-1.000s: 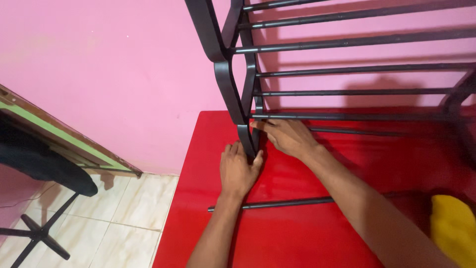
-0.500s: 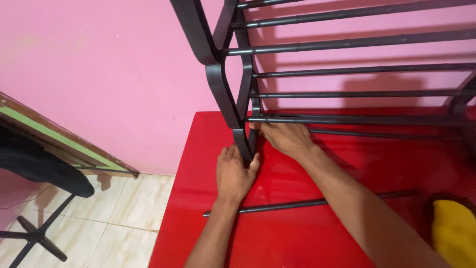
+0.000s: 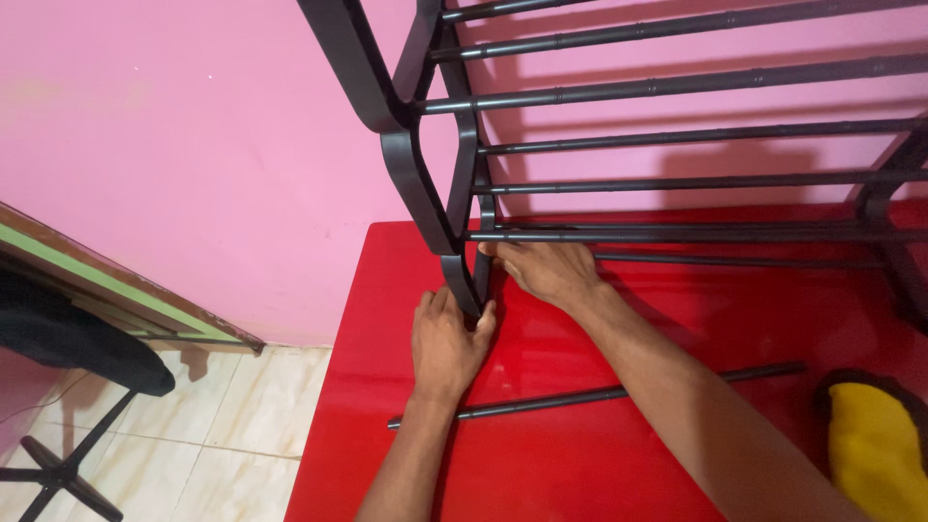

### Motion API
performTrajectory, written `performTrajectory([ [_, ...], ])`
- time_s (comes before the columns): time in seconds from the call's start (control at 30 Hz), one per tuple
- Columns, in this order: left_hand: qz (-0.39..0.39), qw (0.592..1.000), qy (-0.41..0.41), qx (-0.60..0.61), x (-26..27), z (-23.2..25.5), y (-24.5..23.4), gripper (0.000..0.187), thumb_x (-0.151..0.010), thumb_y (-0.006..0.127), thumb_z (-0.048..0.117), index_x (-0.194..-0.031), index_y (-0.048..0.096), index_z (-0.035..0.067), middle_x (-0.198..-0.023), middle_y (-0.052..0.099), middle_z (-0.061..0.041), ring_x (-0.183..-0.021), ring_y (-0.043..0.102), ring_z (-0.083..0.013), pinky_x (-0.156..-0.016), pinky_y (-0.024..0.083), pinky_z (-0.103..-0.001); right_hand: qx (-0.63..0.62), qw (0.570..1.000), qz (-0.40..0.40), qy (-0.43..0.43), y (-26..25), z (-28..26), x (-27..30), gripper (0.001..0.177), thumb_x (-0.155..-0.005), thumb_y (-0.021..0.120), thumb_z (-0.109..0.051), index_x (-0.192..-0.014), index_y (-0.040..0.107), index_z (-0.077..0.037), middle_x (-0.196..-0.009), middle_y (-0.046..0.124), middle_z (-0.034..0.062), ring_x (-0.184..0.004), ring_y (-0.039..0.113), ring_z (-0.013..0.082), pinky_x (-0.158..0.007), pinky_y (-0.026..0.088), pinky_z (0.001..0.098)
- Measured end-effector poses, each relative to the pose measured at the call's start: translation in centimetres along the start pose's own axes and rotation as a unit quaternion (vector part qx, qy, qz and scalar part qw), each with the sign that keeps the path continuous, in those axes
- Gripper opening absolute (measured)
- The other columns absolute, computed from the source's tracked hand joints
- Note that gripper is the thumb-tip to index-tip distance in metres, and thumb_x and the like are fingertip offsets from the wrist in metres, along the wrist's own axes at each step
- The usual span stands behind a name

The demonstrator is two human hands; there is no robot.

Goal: The person assembles a black metal shoe rack by inserting horizontal rods into the frame slots and securing them. They then place a yellow cloth on one of the rods. The task is performed on a red table against a pink wall.

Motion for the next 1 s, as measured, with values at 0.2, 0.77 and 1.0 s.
performTrajectory([
  [0.2,-0.018,1.000,-0.017,0.011,-0.1,0.0,-0.1,0.024,-0.088,0.076,0.025,-0.090,0.069,0.003,-0.083,0.067,-0.011,-0.078,0.058,-0.0276,-0.077,0.052,-0.045,0.002,1.000,0.014,-0.009,0.0,0.0,0.1,0.032,-0.091,0.069,-0.025,-0.122,0.071,-0.034,-0.101,0.076,-0.0046,-0.080,0.074,0.0217,-0.059,0.059,0.0405],
  [0.77,0.011,0.999,0.002,0.052,-0.1,0.4,-0.9,0.023,-0.086,0.077,0.019,-0.090,0.067,-0.001,-0.083,0.067,-0.016,-0.079,0.061,-0.0325,-0.074,0.054,-0.048,-0.001,0.995,-0.087,0.058,1.8,1.2,-0.1,0.032,-0.093,0.065,-0.033,-0.125,0.069,-0.035,-0.098,0.076,-0.0026,-0.082,0.074,0.0211,-0.067,0.059,0.0429],
  [1.0,0.019,0.998,0.011,0.067,0.1,0.4,-0.8,0.023,-0.086,0.077,0.019,-0.090,0.065,-0.001,-0.087,0.068,-0.016,-0.082,0.061,-0.0349,-0.073,0.054,-0.049,0.035,0.998,0.044,-0.012,1.3,1.1,0.2,0.030,-0.093,0.063,-0.044,-0.118,0.072,-0.031,-0.108,0.076,0.0059,-0.090,0.074,0.0318,-0.077,0.058,0.0508],
])
Point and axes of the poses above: each hand's wrist, its own x-axis away from the middle knuckle, its own y-axis out of the palm, z = x × y, the point moved 8 cm from there along -x, towards the middle knuckle
